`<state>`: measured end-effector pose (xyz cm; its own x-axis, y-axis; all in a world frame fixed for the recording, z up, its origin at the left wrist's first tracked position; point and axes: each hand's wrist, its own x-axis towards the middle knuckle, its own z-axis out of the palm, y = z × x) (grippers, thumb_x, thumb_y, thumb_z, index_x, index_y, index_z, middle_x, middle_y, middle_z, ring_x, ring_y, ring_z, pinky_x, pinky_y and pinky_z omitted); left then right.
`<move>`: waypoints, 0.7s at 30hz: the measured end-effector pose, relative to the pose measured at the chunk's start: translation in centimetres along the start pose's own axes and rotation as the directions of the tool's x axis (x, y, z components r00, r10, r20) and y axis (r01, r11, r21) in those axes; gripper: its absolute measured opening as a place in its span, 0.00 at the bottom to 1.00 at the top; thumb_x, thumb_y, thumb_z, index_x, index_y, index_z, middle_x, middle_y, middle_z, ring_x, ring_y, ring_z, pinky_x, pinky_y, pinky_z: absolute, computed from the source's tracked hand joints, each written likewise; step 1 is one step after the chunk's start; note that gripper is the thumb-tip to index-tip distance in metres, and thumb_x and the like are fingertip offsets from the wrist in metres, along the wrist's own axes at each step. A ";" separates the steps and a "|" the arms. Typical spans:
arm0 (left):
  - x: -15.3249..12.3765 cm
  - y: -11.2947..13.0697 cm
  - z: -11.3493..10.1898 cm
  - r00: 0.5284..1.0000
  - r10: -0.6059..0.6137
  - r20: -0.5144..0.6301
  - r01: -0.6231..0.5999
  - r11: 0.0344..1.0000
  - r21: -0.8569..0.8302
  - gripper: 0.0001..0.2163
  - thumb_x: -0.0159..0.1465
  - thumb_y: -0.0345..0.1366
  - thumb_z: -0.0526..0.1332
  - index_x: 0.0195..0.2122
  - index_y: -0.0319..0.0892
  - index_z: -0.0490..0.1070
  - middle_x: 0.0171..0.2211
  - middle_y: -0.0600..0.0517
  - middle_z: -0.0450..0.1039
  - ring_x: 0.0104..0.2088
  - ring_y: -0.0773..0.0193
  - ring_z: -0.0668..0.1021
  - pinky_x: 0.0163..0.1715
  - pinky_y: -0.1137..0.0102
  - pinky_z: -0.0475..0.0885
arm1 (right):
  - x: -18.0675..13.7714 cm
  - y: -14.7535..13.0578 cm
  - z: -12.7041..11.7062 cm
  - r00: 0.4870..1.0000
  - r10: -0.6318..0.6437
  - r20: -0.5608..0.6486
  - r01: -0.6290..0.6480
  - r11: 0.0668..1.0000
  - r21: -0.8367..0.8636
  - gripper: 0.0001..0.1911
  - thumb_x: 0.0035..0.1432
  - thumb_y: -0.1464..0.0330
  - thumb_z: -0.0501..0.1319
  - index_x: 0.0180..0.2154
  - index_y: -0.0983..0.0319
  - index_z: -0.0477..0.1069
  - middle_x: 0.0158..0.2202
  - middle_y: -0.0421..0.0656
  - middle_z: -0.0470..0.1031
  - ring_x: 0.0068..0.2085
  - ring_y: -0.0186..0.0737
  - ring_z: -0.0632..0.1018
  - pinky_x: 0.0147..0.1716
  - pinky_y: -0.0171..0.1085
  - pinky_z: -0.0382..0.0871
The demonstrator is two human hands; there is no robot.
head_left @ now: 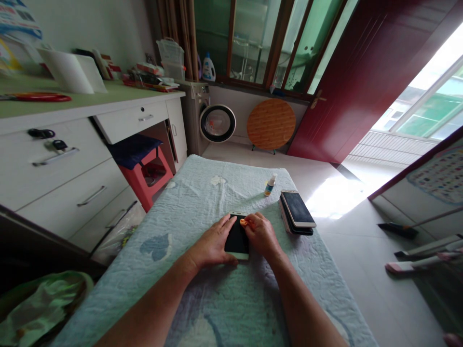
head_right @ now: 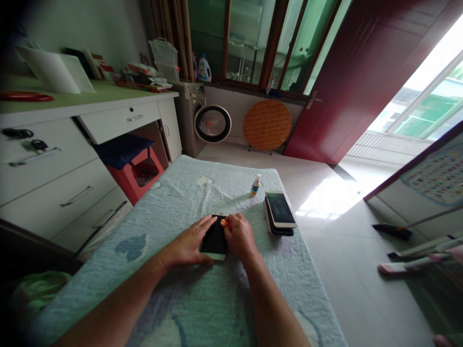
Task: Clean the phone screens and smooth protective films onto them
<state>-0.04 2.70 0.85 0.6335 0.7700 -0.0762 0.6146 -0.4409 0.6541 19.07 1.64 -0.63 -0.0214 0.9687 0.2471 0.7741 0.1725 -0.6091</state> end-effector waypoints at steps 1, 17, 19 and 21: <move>0.0 0.0 0.0 1.000 -0.005 0.002 0.005 1.000 0.007 0.54 0.41 0.43 0.74 0.67 0.41 0.47 0.68 0.36 0.45 0.67 0.44 0.52 0.65 0.54 0.51 | 0.0 0.0 0.0 1.000 0.000 0.007 0.000 1.000 0.001 0.06 0.58 0.69 0.58 0.31 0.60 0.73 0.29 0.40 0.69 0.29 0.33 0.70 0.30 0.31 0.60; 0.1 -0.2 0.2 1.000 0.017 -0.008 -0.017 1.000 0.012 0.54 0.41 0.43 0.74 0.67 0.44 0.46 0.68 0.38 0.45 0.67 0.43 0.52 0.64 0.52 0.52 | -0.6 -1.4 -0.3 0.987 -0.140 0.074 0.138 0.990 0.036 0.04 0.51 0.72 0.59 0.25 0.61 0.70 0.25 0.39 0.69 0.29 0.34 0.69 0.31 0.32 0.60; 0.1 -0.4 0.2 1.000 0.014 -0.003 -0.014 1.000 0.010 0.55 0.41 0.44 0.74 0.67 0.43 0.46 0.68 0.37 0.45 0.67 0.42 0.52 0.64 0.52 0.52 | -0.6 -1.5 -0.3 0.985 -0.156 0.075 0.153 0.987 0.039 0.04 0.50 0.72 0.59 0.24 0.61 0.70 0.25 0.39 0.69 0.29 0.34 0.69 0.30 0.31 0.60; 0.1 -0.5 0.2 1.000 0.012 -0.003 -0.012 1.000 -0.003 0.55 0.40 0.44 0.75 0.67 0.43 0.46 0.68 0.36 0.45 0.67 0.42 0.52 0.65 0.52 0.52 | -0.7 -1.5 -0.3 0.983 -0.165 0.082 0.163 0.986 0.035 0.05 0.50 0.73 0.59 0.24 0.61 0.69 0.25 0.39 0.69 0.29 0.34 0.69 0.30 0.32 0.59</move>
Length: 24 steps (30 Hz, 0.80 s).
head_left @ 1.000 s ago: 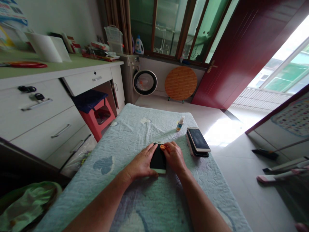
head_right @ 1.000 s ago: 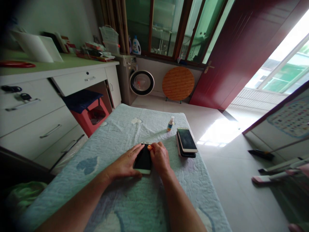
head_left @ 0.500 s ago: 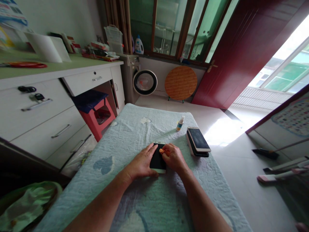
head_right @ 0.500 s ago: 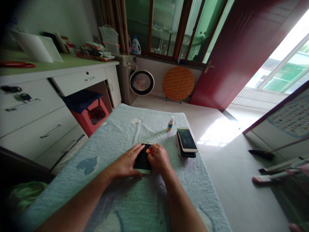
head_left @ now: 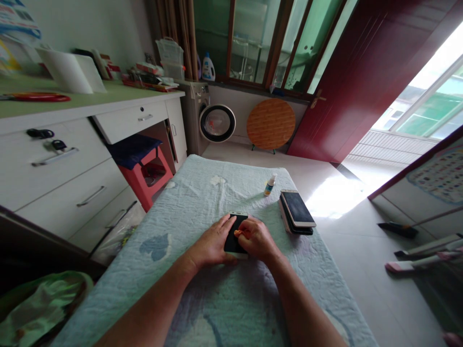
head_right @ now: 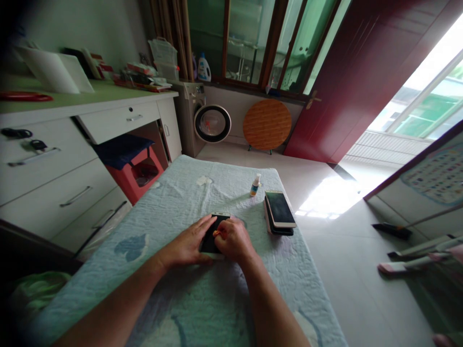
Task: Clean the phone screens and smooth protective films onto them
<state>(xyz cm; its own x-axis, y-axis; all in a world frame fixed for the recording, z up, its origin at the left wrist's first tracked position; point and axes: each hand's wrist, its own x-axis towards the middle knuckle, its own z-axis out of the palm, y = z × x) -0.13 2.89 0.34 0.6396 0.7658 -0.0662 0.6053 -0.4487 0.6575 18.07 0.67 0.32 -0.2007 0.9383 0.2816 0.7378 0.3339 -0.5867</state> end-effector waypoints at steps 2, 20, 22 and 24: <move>0.0 -0.1 0.1 1.000 0.010 -0.012 -0.010 1.000 -0.020 0.55 0.40 0.44 0.75 0.67 0.44 0.46 0.68 0.38 0.45 0.67 0.42 0.52 0.64 0.52 0.52 | 0.0 0.0 0.1 1.000 -0.003 0.010 0.003 1.000 -0.008 0.05 0.50 0.73 0.59 0.24 0.61 0.70 0.24 0.39 0.69 0.29 0.34 0.69 0.31 0.32 0.59; 0.0 -0.1 0.1 0.999 0.016 -0.028 -0.017 1.000 -0.016 0.53 0.41 0.43 0.74 0.67 0.44 0.48 0.68 0.39 0.45 0.67 0.43 0.53 0.64 0.53 0.52 | 0.1 0.2 0.4 0.993 0.099 -0.066 -0.098 0.995 0.024 0.08 0.62 0.67 0.57 0.32 0.60 0.72 0.30 0.40 0.69 0.31 0.33 0.71 0.33 0.31 0.62; -0.1 0.0 0.0 1.000 0.012 -0.022 -0.013 1.000 -0.024 0.53 0.41 0.43 0.74 0.67 0.43 0.48 0.68 0.38 0.45 0.67 0.43 0.53 0.64 0.53 0.52 | 0.2 0.4 0.4 0.991 0.111 -0.071 -0.108 0.993 0.038 0.07 0.62 0.67 0.57 0.32 0.60 0.72 0.30 0.40 0.69 0.31 0.33 0.71 0.33 0.31 0.62; -0.1 0.1 -0.1 1.000 0.011 -0.017 -0.011 0.999 -0.030 0.53 0.41 0.43 0.74 0.66 0.43 0.48 0.68 0.38 0.45 0.67 0.43 0.53 0.65 0.53 0.52 | 0.2 0.6 0.4 0.992 0.111 -0.063 -0.108 0.993 0.052 0.07 0.61 0.67 0.57 0.32 0.60 0.72 0.30 0.40 0.70 0.31 0.33 0.72 0.33 0.31 0.62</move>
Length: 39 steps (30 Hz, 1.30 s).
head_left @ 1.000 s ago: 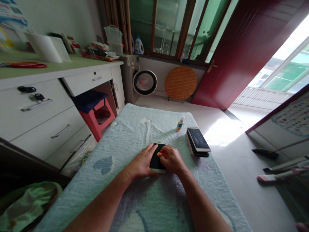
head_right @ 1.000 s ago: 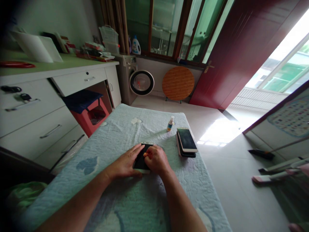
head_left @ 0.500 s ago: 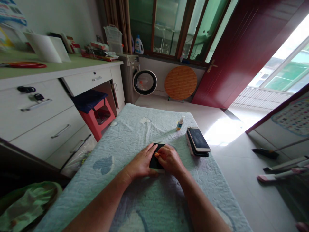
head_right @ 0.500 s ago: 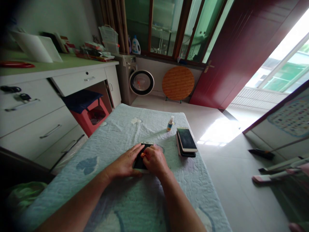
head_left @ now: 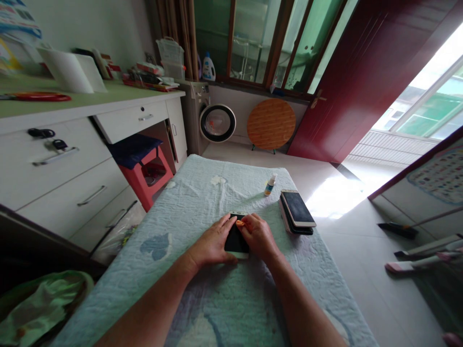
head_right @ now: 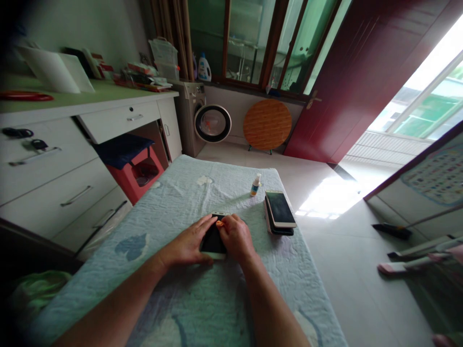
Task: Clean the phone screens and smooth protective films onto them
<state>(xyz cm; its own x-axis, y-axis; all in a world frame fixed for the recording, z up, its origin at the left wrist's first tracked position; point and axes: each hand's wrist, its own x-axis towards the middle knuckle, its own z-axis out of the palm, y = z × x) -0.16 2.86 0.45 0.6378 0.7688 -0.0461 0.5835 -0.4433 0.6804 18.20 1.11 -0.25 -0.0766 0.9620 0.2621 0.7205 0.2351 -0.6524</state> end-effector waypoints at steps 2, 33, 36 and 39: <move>0.0 0.0 0.0 1.000 0.007 0.000 -0.007 1.000 0.005 0.53 0.41 0.43 0.74 0.67 0.44 0.48 0.68 0.39 0.46 0.67 0.43 0.53 0.64 0.53 0.52 | 0.1 0.1 -0.1 1.000 -0.002 0.012 0.002 1.000 0.004 0.06 0.60 0.68 0.58 0.31 0.60 0.72 0.30 0.40 0.71 0.30 0.33 0.72 0.32 0.31 0.62; 0.2 -0.4 0.2 1.000 -0.013 0.009 0.013 1.000 0.012 0.54 0.40 0.44 0.75 0.66 0.38 0.49 0.68 0.35 0.45 0.67 0.43 0.52 0.65 0.53 0.52 | -0.2 -1.2 0.1 0.979 -0.165 0.120 0.170 0.985 -0.028 0.05 0.55 0.72 0.60 0.28 0.61 0.72 0.27 0.39 0.71 0.29 0.33 0.69 0.32 0.32 0.58; 0.2 -0.5 0.2 1.000 -0.014 0.006 0.014 1.000 0.016 0.54 0.41 0.45 0.75 0.66 0.39 0.49 0.68 0.35 0.46 0.67 0.43 0.52 0.65 0.53 0.51 | -0.3 -1.3 0.0 0.980 -0.153 0.126 0.157 0.987 -0.025 0.05 0.55 0.73 0.60 0.28 0.62 0.72 0.27 0.40 0.71 0.29 0.32 0.69 0.32 0.32 0.58; 0.2 -0.6 0.3 1.000 -0.013 0.000 0.013 1.000 0.018 0.54 0.41 0.44 0.75 0.66 0.40 0.49 0.68 0.35 0.46 0.67 0.43 0.53 0.65 0.52 0.51 | -0.3 -1.4 0.0 0.982 -0.145 0.123 0.148 0.989 -0.015 0.05 0.54 0.73 0.59 0.27 0.62 0.72 0.27 0.40 0.70 0.29 0.33 0.70 0.31 0.32 0.58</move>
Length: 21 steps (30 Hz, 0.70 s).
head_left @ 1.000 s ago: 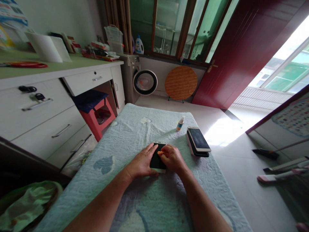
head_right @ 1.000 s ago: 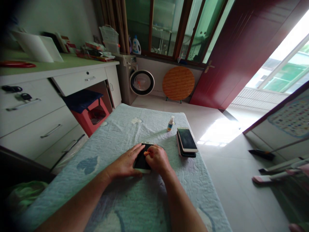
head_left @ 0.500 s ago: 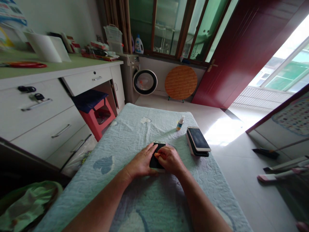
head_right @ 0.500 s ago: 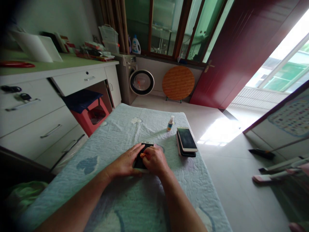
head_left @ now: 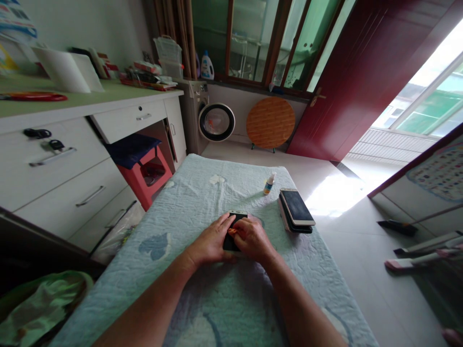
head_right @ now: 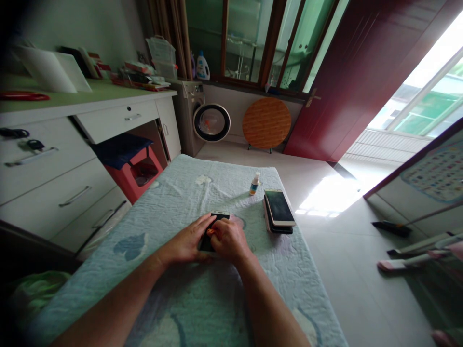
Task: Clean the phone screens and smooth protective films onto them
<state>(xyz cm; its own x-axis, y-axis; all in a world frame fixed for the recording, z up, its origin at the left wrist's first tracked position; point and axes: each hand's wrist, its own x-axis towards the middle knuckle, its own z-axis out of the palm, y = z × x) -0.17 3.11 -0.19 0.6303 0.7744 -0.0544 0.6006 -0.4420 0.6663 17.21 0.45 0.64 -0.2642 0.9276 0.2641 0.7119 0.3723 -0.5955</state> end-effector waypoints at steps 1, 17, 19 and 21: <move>0.0 0.0 0.0 1.000 0.001 -0.002 -0.001 1.000 -0.004 0.54 0.41 0.43 0.75 0.66 0.40 0.49 0.68 0.35 0.46 0.67 0.43 0.53 0.65 0.52 0.51 | 0.0 0.0 0.0 1.000 0.001 0.000 -0.001 1.000 0.002 0.05 0.54 0.73 0.59 0.27 0.62 0.72 0.27 0.40 0.70 0.29 0.33 0.70 0.31 0.32 0.58; 0.0 -0.4 0.2 1.000 0.023 -0.011 -0.023 1.000 -0.002 0.54 0.40 0.43 0.75 0.67 0.41 0.48 0.67 0.36 0.46 0.67 0.42 0.53 0.64 0.52 0.52 | 0.0 -0.2 0.0 1.000 0.008 -0.006 -0.008 1.000 -0.003 0.05 0.55 0.73 0.59 0.27 0.62 0.71 0.27 0.40 0.70 0.30 0.33 0.70 0.31 0.32 0.58; 0.0 -0.5 0.2 0.999 0.037 -0.019 -0.038 0.999 -0.016 0.54 0.40 0.43 0.75 0.67 0.43 0.48 0.67 0.37 0.47 0.67 0.42 0.53 0.64 0.51 0.52 | 0.0 -0.2 0.0 1.000 0.009 -0.006 -0.009 1.000 -0.003 0.06 0.55 0.73 0.59 0.27 0.62 0.71 0.27 0.40 0.70 0.29 0.33 0.69 0.31 0.32 0.58; 0.0 -0.4 0.2 0.999 0.042 -0.020 -0.043 0.999 -0.030 0.54 0.40 0.43 0.75 0.67 0.44 0.48 0.68 0.37 0.46 0.67 0.42 0.53 0.64 0.50 0.52 | 0.0 -0.1 0.0 1.000 0.011 -0.007 -0.011 1.000 -0.004 0.06 0.55 0.73 0.59 0.27 0.62 0.71 0.27 0.40 0.70 0.29 0.32 0.69 0.31 0.32 0.58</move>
<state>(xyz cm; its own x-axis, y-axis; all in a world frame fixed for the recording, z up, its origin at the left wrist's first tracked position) -0.32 3.23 -0.59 0.6451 0.7640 -0.0116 0.5582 -0.4609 0.6899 17.11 0.36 0.69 -0.2520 0.9313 0.2631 0.7170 0.3623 -0.5955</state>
